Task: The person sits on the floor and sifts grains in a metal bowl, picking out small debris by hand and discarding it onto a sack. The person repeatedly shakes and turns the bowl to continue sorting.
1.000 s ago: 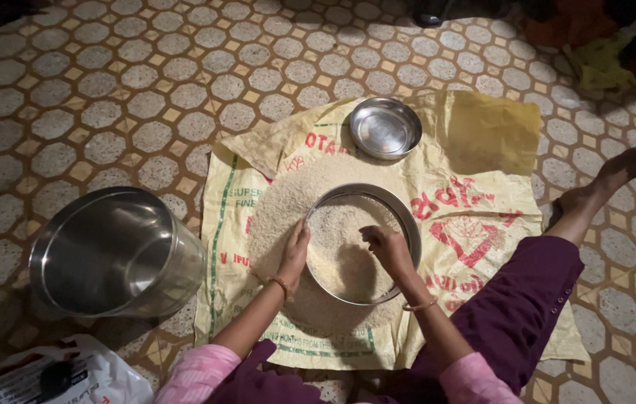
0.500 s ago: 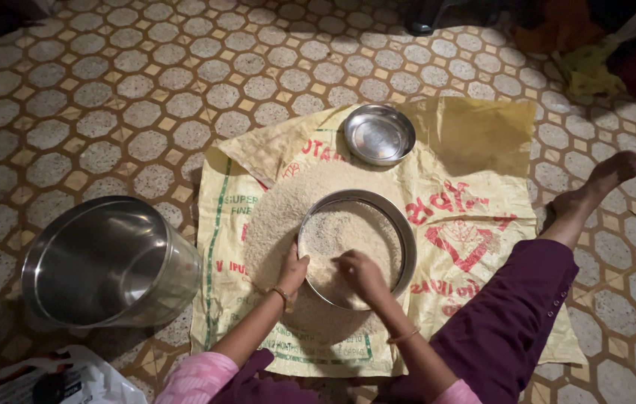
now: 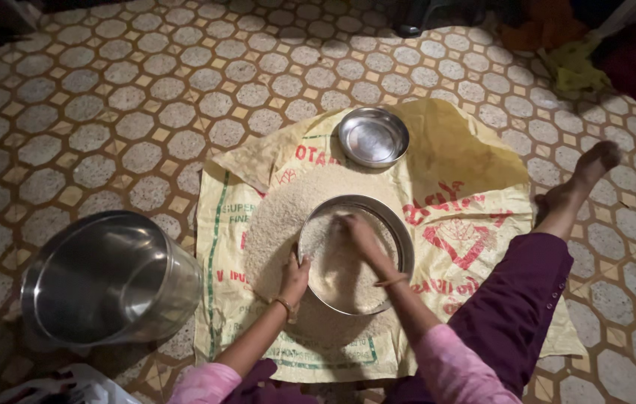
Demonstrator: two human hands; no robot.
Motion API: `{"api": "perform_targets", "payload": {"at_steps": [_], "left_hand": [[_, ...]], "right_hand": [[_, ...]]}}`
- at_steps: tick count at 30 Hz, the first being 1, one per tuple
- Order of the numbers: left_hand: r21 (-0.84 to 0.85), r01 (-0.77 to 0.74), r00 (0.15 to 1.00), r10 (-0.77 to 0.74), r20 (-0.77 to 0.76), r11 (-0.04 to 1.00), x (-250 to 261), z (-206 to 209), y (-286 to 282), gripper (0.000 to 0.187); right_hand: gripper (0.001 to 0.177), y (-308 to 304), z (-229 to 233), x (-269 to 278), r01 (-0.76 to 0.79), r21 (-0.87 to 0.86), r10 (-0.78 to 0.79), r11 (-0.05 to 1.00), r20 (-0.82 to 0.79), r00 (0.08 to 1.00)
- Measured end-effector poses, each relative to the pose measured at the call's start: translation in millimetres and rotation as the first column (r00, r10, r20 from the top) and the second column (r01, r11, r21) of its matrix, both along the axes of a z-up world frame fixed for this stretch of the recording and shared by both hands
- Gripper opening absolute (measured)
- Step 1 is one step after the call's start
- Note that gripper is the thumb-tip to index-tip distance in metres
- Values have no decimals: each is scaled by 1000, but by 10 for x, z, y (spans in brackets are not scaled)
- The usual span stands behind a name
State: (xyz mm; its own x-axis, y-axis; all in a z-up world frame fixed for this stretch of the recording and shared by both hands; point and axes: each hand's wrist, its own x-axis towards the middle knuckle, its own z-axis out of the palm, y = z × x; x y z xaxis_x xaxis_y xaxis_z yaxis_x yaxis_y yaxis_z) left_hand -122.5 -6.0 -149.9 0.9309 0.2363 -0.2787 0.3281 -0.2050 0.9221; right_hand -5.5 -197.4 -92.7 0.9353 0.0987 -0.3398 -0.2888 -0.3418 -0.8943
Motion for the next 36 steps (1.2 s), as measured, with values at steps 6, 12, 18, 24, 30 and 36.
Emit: {"api": "perform_targets", "payload": {"at_steps": [6,12,18,24,30,36], "left_hand": [[75,-73,993,65,100,994,36,11,-57,56],[224,34,999,-26,-36,974,-1,57,-30,57],[-219,56,998,-56,8,974,221,61,562,58],[-135,-26,990,7,-143,991,616,107,733,60],[180,337,877,-377,299,924,187,194,-90,89],[-570,-236,972,204,-121,787,167,482,901,51]], "right_hand": [[29,-1006,58,-419,115,-170,22,979,644,765],[50,-1467,-10,-771,341,72,-344,937,332,878],[58,-1023,79,-939,259,562,-295,785,-28,955],[64,-829,101,-945,254,443,-244,860,-80,966],[70,-1528,-113,-975,462,700,-357,544,-306,883],[75,-849,14,-1086,216,592,-208,777,-83,975]]}}
